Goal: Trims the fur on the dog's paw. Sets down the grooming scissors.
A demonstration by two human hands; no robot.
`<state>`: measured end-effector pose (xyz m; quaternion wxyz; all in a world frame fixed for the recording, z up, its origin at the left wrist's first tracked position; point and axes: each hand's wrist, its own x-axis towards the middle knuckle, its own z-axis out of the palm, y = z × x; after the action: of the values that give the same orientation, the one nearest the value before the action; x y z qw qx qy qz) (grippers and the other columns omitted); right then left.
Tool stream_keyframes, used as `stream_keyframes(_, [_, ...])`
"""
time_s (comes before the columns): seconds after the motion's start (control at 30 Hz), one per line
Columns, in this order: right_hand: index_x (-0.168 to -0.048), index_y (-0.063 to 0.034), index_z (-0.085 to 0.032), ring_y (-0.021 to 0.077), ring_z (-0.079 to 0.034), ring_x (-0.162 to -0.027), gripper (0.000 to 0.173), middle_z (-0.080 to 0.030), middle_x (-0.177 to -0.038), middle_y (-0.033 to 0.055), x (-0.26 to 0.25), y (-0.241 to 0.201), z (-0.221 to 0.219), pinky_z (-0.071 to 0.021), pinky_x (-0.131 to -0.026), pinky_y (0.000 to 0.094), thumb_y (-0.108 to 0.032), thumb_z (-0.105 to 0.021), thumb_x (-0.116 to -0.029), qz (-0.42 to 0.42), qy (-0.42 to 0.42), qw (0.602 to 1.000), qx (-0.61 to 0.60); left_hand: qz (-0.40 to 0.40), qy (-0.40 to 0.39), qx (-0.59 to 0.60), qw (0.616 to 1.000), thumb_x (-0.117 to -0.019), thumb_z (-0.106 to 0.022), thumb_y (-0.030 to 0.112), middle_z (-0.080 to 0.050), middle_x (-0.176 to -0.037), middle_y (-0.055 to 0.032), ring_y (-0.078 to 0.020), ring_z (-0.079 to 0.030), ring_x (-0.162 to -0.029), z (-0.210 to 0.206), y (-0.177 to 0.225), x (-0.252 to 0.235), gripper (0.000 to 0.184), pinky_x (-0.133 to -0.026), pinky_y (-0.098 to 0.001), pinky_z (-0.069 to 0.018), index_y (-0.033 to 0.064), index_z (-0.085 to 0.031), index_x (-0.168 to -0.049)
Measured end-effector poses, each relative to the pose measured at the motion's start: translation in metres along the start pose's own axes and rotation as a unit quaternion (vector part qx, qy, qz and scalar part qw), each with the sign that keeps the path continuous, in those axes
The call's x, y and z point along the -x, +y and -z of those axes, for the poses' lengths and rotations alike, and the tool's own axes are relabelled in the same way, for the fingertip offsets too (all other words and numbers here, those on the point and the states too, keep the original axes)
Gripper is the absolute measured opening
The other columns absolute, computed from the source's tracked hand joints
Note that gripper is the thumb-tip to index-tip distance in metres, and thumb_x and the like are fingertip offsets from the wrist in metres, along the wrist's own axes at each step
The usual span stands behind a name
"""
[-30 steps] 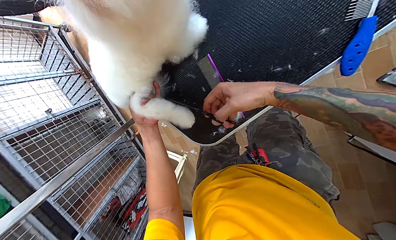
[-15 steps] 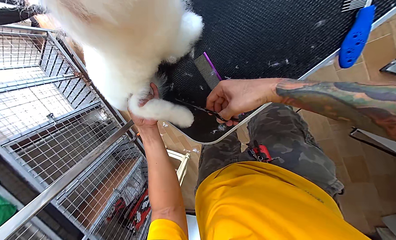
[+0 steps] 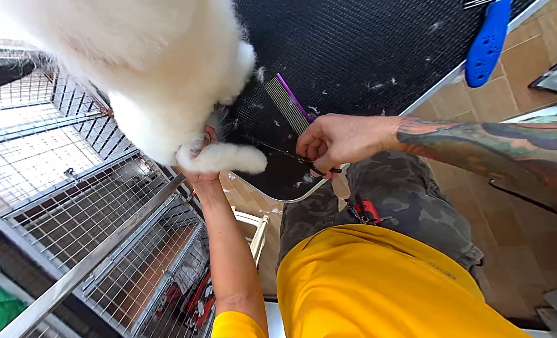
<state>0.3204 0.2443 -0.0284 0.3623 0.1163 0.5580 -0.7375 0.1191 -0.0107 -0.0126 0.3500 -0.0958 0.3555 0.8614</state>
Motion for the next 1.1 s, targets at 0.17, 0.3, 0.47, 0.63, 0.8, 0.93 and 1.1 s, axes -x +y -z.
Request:
stream_keyframes(0.17, [-0.094,-0.0053,-0.073,0.0189,-0.068,-0.054,0.009,-0.072,-0.069,0.0077,-0.001,0.008,-0.008,-0.0595,-0.052,0.0334,-0.011,-0.077,-0.0895,0.01,-0.009,0.999,-0.037,-0.021,-0.021,-0.03,0.999,-0.0997,-0.041,0.049,-0.069,-0.106,-0.0099,-0.0195,-0.068,-0.095,-0.002,0.0,-0.003,0.049,-0.086,-0.0339,-0.0574,0.0064,-0.06,-0.115])
stream_keyframes(0.3, [-0.1,-0.0048,-0.073,0.019,-0.071,-0.056,0.018,-0.074,-0.074,0.0081,-0.004,0.01,-0.007,-0.0618,-0.054,0.0339,0.001,-0.079,-0.0841,0.005,-0.002,1.0,-0.017,-0.017,-0.023,-0.052,0.998,-0.0988,-0.041,0.05,-0.07,-0.1,-0.0078,-0.0171,-0.068,-0.089,0.001,-0.002,-0.003,0.049,-0.079,-0.0317,-0.0583,0.0071,-0.061,-0.112])
stream_keyframes(0.47, [-0.096,-0.005,-0.073,0.0207,-0.069,-0.057,0.011,-0.071,-0.071,0.0086,-0.001,0.005,0.0,-0.0599,-0.054,0.0357,-0.014,-0.077,-0.091,-0.011,-0.009,0.999,-0.042,-0.04,-0.021,-0.077,0.996,-0.1033,-0.036,0.048,-0.068,-0.098,-0.0038,-0.0113,-0.068,-0.086,0.005,-0.008,0.006,0.045,-0.077,-0.0256,-0.0573,0.0107,-0.059,-0.113])
stream_keyframes(0.63, [-0.097,-0.0029,-0.073,0.0213,-0.07,-0.057,0.012,-0.073,-0.073,0.0097,-0.007,0.003,0.001,-0.0613,-0.054,0.0354,-0.005,-0.08,-0.0869,-0.022,-0.035,0.999,-0.023,-0.06,-0.024,-0.131,0.989,-0.1038,-0.036,0.045,-0.069,-0.089,-0.0025,-0.0097,-0.067,-0.08,0.009,-0.013,0.005,0.043,-0.071,-0.0255,-0.0573,0.01,-0.062,-0.105])
stream_keyframes(0.8, [-0.099,-0.0018,-0.072,0.0216,-0.071,-0.056,0.014,-0.073,-0.073,0.011,-0.007,0.002,-0.003,-0.0614,-0.052,0.0341,-0.002,-0.079,-0.0872,-0.028,-0.022,0.998,-0.044,-0.033,-0.032,-0.058,0.997,-0.1027,-0.039,0.045,-0.067,-0.093,-0.0053,-0.0115,-0.067,-0.082,0.018,-0.012,0.005,0.042,-0.073,-0.0252,-0.0576,0.008,-0.059,-0.109])
stream_keyframes(0.93, [-0.092,-0.0025,-0.073,0.0204,-0.067,-0.051,0.008,-0.07,-0.066,0.0102,-0.008,-0.003,-0.008,-0.0589,-0.05,0.0335,-0.008,-0.079,-0.0889,-0.035,-0.013,0.998,-0.051,-0.008,-0.024,0.023,0.999,-0.1005,-0.042,0.049,-0.066,-0.096,-0.0063,-0.0112,-0.066,-0.08,0.024,-0.015,0.004,0.045,-0.07,-0.0224,-0.0568,0.0077,-0.056,-0.111])
stream_keyframes(1.1, [-0.093,-0.0016,-0.072,0.0208,-0.069,-0.052,0.011,-0.073,-0.071,0.0109,-0.008,-0.002,-0.005,-0.0603,-0.05,0.0338,0.001,-0.079,-0.0854,-0.053,-0.002,0.998,-0.019,-0.012,-0.039,0.033,0.999,-0.0947,-0.052,0.047,-0.07,-0.09,-0.0099,-0.0168,-0.07,-0.076,0.037,-0.018,-0.006,0.045,-0.068,-0.0297,-0.0592,0.0045,-0.062,-0.105])
